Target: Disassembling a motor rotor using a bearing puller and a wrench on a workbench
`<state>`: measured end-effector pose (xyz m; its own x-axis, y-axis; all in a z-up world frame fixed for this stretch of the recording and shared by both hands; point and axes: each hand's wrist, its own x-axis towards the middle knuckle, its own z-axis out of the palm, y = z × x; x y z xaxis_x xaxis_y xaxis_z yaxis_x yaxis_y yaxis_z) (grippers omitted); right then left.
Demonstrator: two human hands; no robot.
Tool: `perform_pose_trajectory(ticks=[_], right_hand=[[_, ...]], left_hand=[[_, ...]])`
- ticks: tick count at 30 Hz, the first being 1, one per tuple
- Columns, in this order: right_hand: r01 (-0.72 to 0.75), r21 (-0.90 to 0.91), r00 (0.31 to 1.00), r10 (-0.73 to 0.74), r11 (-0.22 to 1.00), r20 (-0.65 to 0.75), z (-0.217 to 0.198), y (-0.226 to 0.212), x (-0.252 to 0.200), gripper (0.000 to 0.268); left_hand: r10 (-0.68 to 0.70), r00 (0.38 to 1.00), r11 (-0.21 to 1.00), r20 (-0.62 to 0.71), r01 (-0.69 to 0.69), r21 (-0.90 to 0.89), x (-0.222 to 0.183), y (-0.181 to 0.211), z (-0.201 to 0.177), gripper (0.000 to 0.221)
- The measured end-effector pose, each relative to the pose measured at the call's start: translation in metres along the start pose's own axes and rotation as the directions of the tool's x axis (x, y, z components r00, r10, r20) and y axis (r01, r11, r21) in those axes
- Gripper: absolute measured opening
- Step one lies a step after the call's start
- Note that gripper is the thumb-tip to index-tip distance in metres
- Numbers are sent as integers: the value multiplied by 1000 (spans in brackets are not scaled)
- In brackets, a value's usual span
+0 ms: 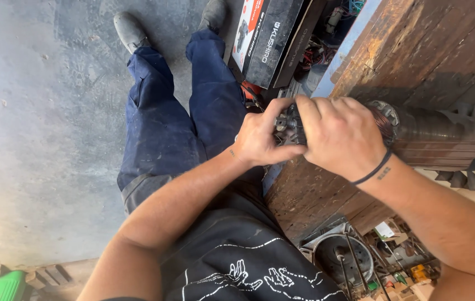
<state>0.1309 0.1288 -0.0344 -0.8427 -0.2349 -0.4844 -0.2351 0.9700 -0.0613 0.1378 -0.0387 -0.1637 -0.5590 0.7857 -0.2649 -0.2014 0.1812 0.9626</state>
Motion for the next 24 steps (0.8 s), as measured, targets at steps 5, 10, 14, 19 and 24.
perform_pose_trajectory(ticks=[5, 10, 14, 19, 24], right_hand=[[-74, 282, 983, 22, 957, 183, 7, 16, 3, 51], [-191, 454, 821, -112, 870, 560, -20, 28, 36, 36], [-338, 560, 669, -226, 756, 708, -15, 43, 60, 23], [-528, 620, 474, -404, 581, 782, 20, 59, 75, 11], [-520, 567, 424, -382, 639, 821, 4, 57, 77, 25]], left_hand=[[111, 978, 990, -179, -125, -71, -2, -31, 18, 75], [151, 969, 988, -197, -150, 22, -2, -28, 16, 64], [180, 957, 984, -230, -170, 62, -4, -28, 17, 62], [195, 942, 981, -274, -181, 76, 0, -19, 14, 56], [160, 951, 985, -263, -172, -21, -1, -15, 12, 46]])
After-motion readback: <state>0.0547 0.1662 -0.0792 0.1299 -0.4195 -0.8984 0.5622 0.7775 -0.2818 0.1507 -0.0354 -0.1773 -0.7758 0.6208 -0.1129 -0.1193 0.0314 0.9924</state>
